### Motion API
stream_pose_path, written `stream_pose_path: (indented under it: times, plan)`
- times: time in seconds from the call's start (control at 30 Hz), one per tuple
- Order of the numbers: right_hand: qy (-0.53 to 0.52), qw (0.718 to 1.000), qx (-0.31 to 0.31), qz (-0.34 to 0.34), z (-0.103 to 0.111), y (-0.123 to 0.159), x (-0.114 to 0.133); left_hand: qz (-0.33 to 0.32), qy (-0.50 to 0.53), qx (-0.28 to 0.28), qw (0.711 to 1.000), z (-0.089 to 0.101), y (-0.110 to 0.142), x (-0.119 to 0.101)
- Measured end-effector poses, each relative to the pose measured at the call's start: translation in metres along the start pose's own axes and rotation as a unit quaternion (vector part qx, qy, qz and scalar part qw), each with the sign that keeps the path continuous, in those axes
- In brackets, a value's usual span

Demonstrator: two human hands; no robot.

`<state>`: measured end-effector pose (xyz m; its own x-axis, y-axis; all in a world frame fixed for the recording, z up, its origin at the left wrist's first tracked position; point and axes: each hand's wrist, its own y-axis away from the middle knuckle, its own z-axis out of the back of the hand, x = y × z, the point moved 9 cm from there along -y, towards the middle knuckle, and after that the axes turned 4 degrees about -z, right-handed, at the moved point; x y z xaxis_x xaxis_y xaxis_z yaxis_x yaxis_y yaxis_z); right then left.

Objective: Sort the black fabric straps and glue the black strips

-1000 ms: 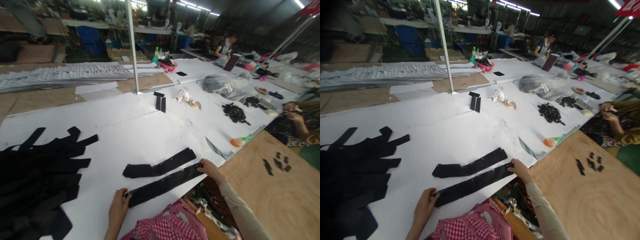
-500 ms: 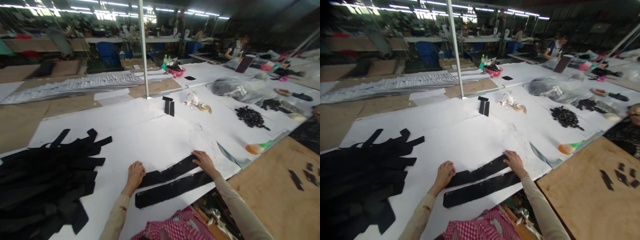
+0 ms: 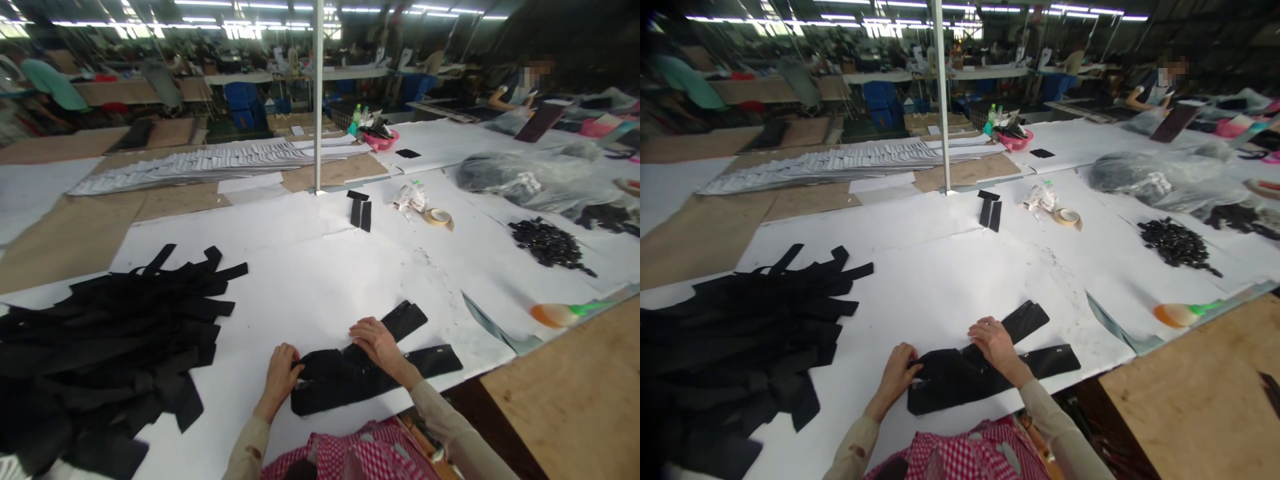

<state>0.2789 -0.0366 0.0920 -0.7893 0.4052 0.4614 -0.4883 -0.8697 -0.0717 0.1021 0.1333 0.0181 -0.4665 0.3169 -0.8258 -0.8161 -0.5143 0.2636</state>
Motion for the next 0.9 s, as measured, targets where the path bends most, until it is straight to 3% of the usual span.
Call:
stream_pose_path:
  times: [0.1, 0.17, 0.27, 0.4, 0.43, 0.5, 0.63, 0.9]
  plan:
    - [-0.089, 0.992, 0.056, 0.071, -0.02, -0.008, 0.067, 0.033, 0.1, -0.002, 0.994, 0.0, -0.004, -0.009]
    - [-0.124, 0.988, 0.065, 0.071, -0.027, -0.01, 0.088, 0.049, 0.174, -0.005, 0.984, -0.001, -0.004, -0.02]
    - [-0.182, 0.981, 0.036, 0.048, -0.029, -0.012, 0.092, 0.063, 0.293, -0.023, 0.954, -0.004, -0.002, -0.041]
    - [-0.241, 0.97, -0.012, 0.017, -0.027, -0.012, 0.079, 0.101, 0.527, -0.042, 0.843, -0.013, 0.006, -0.059]
    - [-0.245, 0.969, -0.015, 0.013, -0.027, -0.011, 0.077, 0.102, 0.551, -0.042, 0.827, -0.016, 0.007, -0.062]
    - [-0.247, 0.969, -0.022, 0.011, -0.028, -0.008, 0.076, 0.09, 0.536, -0.043, 0.838, -0.017, 0.007, -0.067]
    - [-0.239, 0.97, -0.036, 0.021, -0.03, -0.004, 0.078, 0.052, 0.444, -0.055, 0.893, -0.017, 0.005, -0.072]
    - [-0.258, 0.965, -0.042, 0.014, -0.034, -0.008, 0.079, -0.007, 0.372, -0.112, 0.921, -0.006, 0.006, -0.089]
